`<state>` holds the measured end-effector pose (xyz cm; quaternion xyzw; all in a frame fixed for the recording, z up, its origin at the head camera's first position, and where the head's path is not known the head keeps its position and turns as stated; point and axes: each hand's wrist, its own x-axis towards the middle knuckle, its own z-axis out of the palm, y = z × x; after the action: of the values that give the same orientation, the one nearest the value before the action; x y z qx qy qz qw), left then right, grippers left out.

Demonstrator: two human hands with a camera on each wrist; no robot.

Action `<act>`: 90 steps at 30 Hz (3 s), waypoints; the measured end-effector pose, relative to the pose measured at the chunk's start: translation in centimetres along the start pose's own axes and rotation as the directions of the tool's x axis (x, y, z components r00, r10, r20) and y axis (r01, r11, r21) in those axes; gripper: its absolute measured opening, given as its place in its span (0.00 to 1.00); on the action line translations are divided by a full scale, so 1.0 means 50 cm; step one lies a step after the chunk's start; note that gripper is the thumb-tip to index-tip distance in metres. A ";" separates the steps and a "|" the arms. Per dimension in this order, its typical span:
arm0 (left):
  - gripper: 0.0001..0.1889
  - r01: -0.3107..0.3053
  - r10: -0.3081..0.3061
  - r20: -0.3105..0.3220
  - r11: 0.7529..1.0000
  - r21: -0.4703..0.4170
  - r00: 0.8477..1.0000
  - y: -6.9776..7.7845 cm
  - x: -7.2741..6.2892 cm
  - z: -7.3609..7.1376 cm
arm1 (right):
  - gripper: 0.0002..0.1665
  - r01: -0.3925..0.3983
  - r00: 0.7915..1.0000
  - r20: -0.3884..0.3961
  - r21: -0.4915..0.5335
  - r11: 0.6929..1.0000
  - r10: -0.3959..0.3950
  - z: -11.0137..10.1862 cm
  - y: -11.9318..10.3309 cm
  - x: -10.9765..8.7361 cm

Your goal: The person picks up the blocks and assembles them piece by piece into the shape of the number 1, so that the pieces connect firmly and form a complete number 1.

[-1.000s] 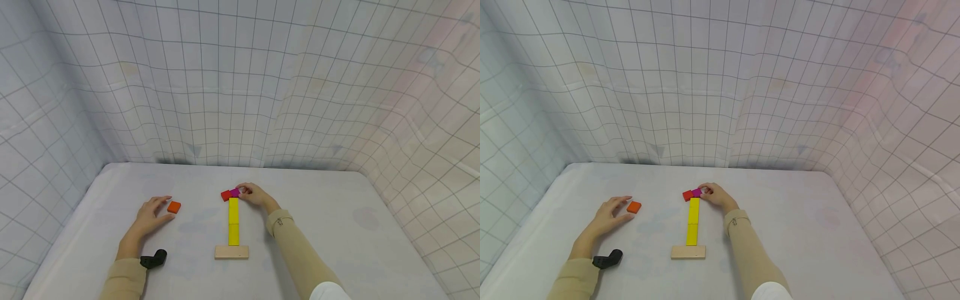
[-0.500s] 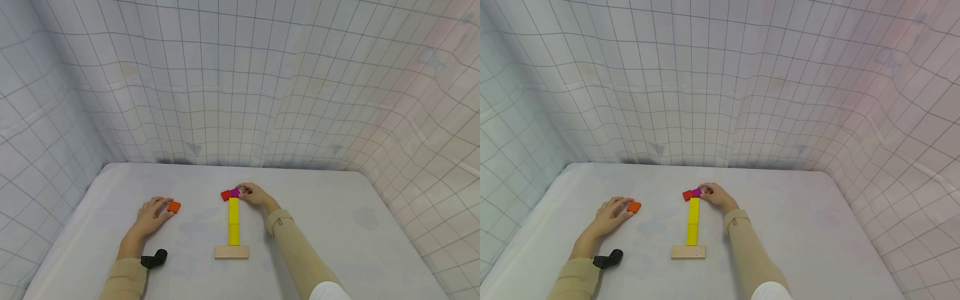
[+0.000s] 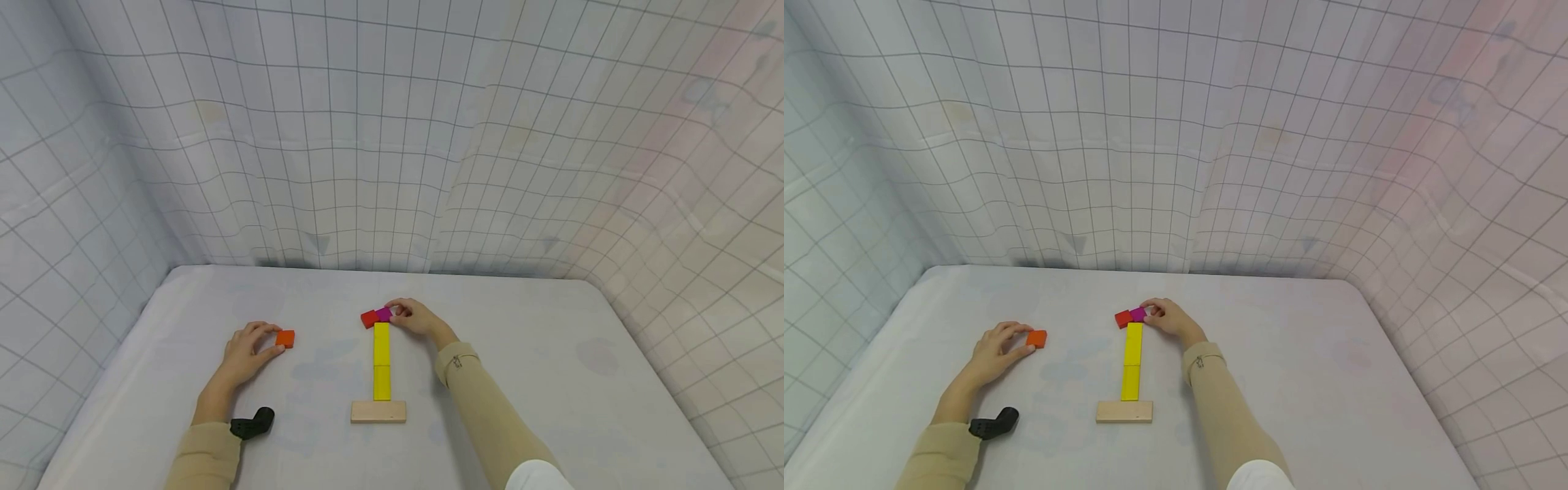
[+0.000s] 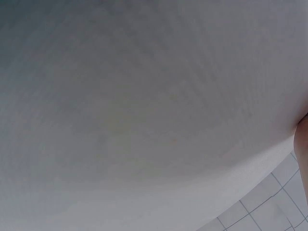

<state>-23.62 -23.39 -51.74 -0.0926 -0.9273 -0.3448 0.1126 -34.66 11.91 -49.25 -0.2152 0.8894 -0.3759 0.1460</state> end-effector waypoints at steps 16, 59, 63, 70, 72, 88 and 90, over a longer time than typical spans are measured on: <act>0.19 0.038 -0.042 -0.049 0.997 -0.074 0.998 -0.009 0.018 0.000 | 0.18 -0.008 1.000 -0.015 0.004 1.000 0.008 -0.001 -0.006 0.012; 0.18 0.007 -0.012 -0.024 0.978 -0.210 1.000 0.106 0.122 0.117 | 0.18 -0.024 0.999 -0.021 -0.005 1.000 0.024 0.001 0.001 0.028; 0.18 0.025 -0.029 -0.021 0.980 -0.195 0.999 0.113 0.126 0.130 | 0.18 -0.022 1.000 -0.014 0.027 0.999 0.022 -0.001 0.001 0.025; 0.19 0.040 -0.040 0.004 0.987 -0.155 0.999 0.132 0.133 0.147 | 0.18 0.025 1.000 -0.011 0.048 0.999 -0.024 -0.001 0.020 0.032; 0.19 0.039 -0.037 0.013 0.989 -0.142 0.999 0.139 0.135 0.150 | 0.18 0.022 1.000 -0.015 0.040 0.999 -0.021 0.000 0.020 0.032; 0.19 0.012 -0.012 0.006 0.998 0.057 1.000 0.154 0.141 0.174 | 0.17 -0.024 1.000 0.007 0.045 0.999 0.023 -0.003 0.014 0.036; 0.19 0.016 -0.016 0.007 0.998 0.066 1.000 0.155 0.141 0.174 | 0.17 -0.005 1.000 0.011 0.040 0.999 0.005 -0.004 0.018 0.037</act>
<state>-29.67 -11.20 -51.42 -0.0828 -0.9394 -0.3143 0.1094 -36.59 11.67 -49.96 -0.2119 0.8815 -0.3921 0.1559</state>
